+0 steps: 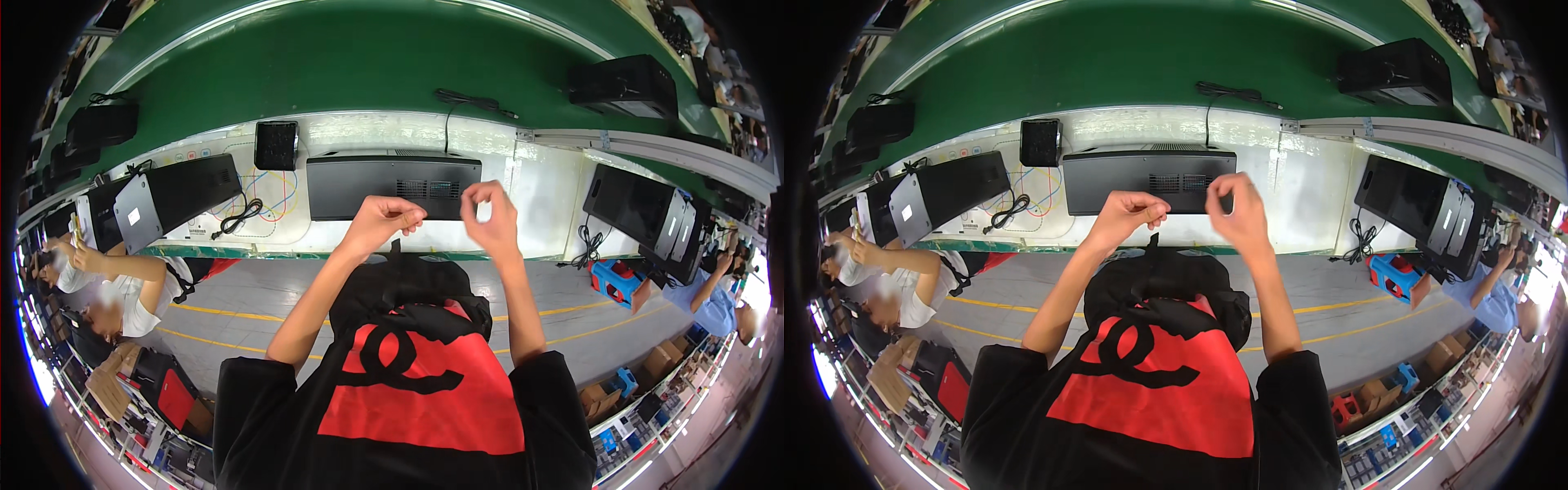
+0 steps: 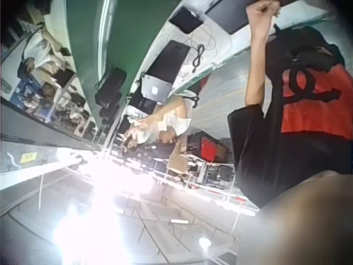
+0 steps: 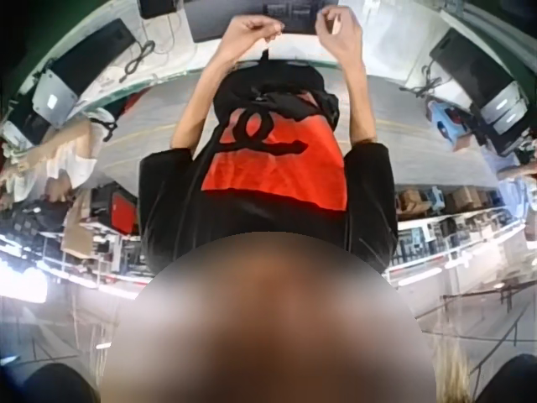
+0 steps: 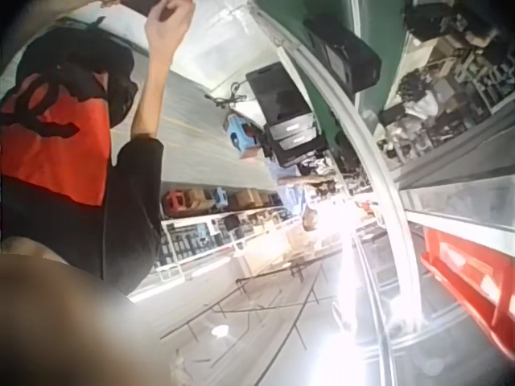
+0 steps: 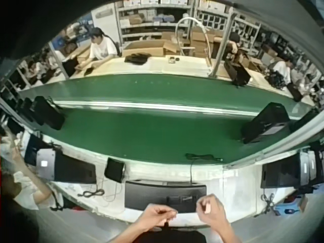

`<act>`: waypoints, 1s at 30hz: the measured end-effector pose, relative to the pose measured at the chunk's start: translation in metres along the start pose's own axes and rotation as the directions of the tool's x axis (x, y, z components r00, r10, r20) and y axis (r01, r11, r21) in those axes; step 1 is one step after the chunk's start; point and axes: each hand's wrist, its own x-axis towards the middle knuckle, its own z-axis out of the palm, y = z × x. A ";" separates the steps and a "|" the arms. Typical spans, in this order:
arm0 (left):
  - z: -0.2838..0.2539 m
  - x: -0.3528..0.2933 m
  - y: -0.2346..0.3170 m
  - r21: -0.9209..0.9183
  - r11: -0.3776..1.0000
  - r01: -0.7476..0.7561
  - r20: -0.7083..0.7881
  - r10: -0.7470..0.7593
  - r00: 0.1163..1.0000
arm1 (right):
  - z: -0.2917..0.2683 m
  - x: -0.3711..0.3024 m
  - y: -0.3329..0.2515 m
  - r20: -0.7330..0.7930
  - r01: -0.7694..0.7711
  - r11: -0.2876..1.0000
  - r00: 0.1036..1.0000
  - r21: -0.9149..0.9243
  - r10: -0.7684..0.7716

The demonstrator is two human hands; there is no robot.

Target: Assemble and inspect electronic device housings by checking cable connections and placing them on a production line.

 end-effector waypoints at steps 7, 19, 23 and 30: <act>-0.027 0.009 -0.029 0.014 0.999 0.032 -0.142 -0.029 0.989 | 0.013 0.019 0.088 -0.072 0.021 0.971 0.997 -0.237 -0.039; -0.046 0.002 -0.030 0.000 1.000 0.026 -0.212 -0.026 0.977 | 0.020 0.026 0.085 0.079 0.167 0.887 0.986 -0.431 -0.148; -0.049 0.002 -0.029 -0.032 0.999 0.016 -0.207 -0.022 0.978 | 0.022 0.044 0.082 0.056 -0.055 0.872 0.994 -0.487 0.094; -0.028 -0.023 0.007 -0.588 0.787 -0.185 -0.182 0.094 0.979 | 0.022 0.063 0.113 0.160 -0.358 0.845 0.879 -0.397 0.448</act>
